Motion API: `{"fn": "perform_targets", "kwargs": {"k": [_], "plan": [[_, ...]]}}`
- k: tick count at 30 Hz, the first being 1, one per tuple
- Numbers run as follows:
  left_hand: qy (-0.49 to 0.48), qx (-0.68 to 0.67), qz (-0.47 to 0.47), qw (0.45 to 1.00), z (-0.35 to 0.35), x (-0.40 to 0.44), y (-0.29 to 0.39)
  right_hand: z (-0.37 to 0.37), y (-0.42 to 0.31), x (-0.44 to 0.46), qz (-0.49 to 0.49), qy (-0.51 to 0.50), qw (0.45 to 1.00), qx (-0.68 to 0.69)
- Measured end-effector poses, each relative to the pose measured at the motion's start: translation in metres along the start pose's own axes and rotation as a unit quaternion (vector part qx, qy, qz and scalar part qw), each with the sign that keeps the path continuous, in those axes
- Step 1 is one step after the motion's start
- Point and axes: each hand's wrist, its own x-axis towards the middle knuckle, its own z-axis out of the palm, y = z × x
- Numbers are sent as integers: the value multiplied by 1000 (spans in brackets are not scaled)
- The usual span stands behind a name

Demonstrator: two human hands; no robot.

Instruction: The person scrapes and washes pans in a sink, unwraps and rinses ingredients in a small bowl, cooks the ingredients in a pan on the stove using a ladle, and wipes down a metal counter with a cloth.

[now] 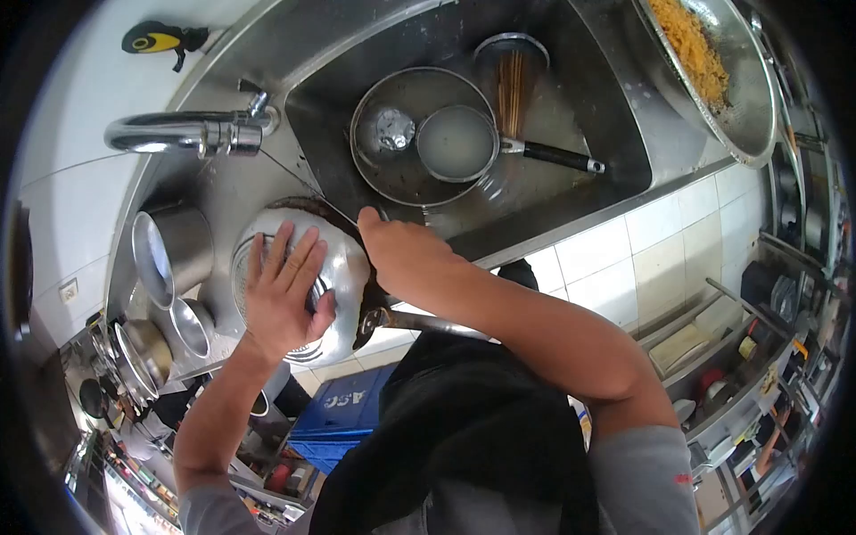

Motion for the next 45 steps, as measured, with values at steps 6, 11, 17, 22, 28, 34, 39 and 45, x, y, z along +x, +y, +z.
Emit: {"fn": "perform_targets", "kwargs": {"k": [6, 11, 17, 22, 28, 34, 39, 45], "plan": [[50, 3, 3, 999, 9, 6, -7, 0, 5, -36, -38, 40, 998, -44], [33, 4, 4, 999, 7, 8, -7, -7, 0, -44, -35, 10, 997, -68], [21, -5, -6, 1000, 7, 9, -7, 7, -3, -16, -27, 33, 998, -55], [11, -4, -6, 1000, 7, 8, -8, -3, -6, -20, -3, -12, 999, -47], [10, 14, 0, 1000, 7, 9, -3, -10, -1, -18, -4, -8, 998, -65], [10, 21, 8, 1000, 5, 12, -4, -4, 3, 11, -82, 58, 993, -58], [20, 12, 1, 1000, 6, 9, -4, -9, 36, -18, -6, 22, 1000, -8], [15, 12, -3, 1000, 6, 10, -5, -15, 42, -24, -4, 53, 999, 11]]}}
